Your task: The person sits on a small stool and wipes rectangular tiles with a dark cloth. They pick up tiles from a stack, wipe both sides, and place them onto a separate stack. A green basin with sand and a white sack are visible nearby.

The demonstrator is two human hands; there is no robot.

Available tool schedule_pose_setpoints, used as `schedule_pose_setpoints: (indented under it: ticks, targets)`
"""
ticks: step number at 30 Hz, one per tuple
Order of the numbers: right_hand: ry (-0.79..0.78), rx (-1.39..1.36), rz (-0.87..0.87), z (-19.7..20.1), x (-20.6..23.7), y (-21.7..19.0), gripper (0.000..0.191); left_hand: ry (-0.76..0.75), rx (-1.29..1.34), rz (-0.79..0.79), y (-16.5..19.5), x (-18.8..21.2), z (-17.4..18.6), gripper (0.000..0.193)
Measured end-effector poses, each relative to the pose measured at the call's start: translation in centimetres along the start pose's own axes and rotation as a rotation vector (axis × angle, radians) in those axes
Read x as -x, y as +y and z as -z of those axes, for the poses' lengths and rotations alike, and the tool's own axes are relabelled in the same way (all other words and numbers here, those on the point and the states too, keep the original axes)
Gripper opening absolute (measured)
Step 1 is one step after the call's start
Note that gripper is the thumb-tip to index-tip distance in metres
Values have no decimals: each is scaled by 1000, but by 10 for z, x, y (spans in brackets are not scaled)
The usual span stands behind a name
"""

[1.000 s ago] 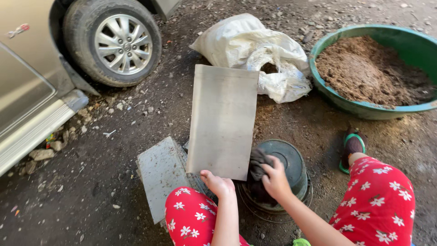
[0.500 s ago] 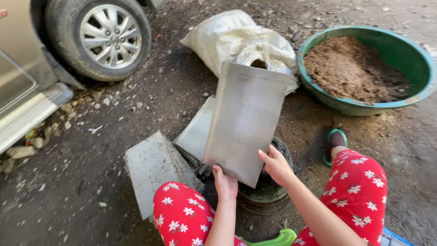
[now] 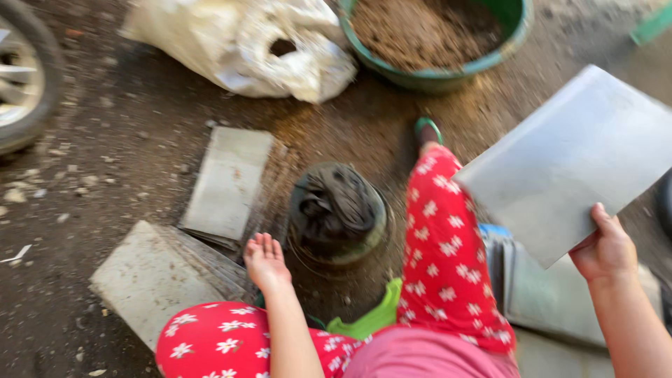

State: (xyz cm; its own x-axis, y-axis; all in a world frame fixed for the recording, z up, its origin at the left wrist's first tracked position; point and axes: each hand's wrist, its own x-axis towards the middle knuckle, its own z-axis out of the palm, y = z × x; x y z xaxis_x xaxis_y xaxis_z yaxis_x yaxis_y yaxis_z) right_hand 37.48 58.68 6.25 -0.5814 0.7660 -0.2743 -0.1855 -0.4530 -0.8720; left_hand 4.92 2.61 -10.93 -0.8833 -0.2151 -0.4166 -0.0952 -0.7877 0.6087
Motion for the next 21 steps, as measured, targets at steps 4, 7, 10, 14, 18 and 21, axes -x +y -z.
schedule_pose_setpoints:
  ticks: [4, 7, 10, 14, 18, 21]
  targets:
    - [148, -233, -44, 130, 26, 30, 41, 28, -18, 34, -2, -9, 24, 20]
    - [384, -267, -97, 178, 55, 66, 36, 23, -79, 49, -2, -9, 28, 23]
    - [573, -182, -155, 194, 83, 83, 33, -6, -138, 55, -1, -7, 27, 25]
    - [631, -124, -205, 181, 102, 102, 36, 17, -160, 63, 0, -6, 27, 35]
    - [585, -195, -105, 164, 102, 122, 37, 10, -163, 75, 0, -6, 31, 36]
    - [614, -246, -92, 162, 100, 140, 37, 33, -180, 91, 3, -4, 33, 38]
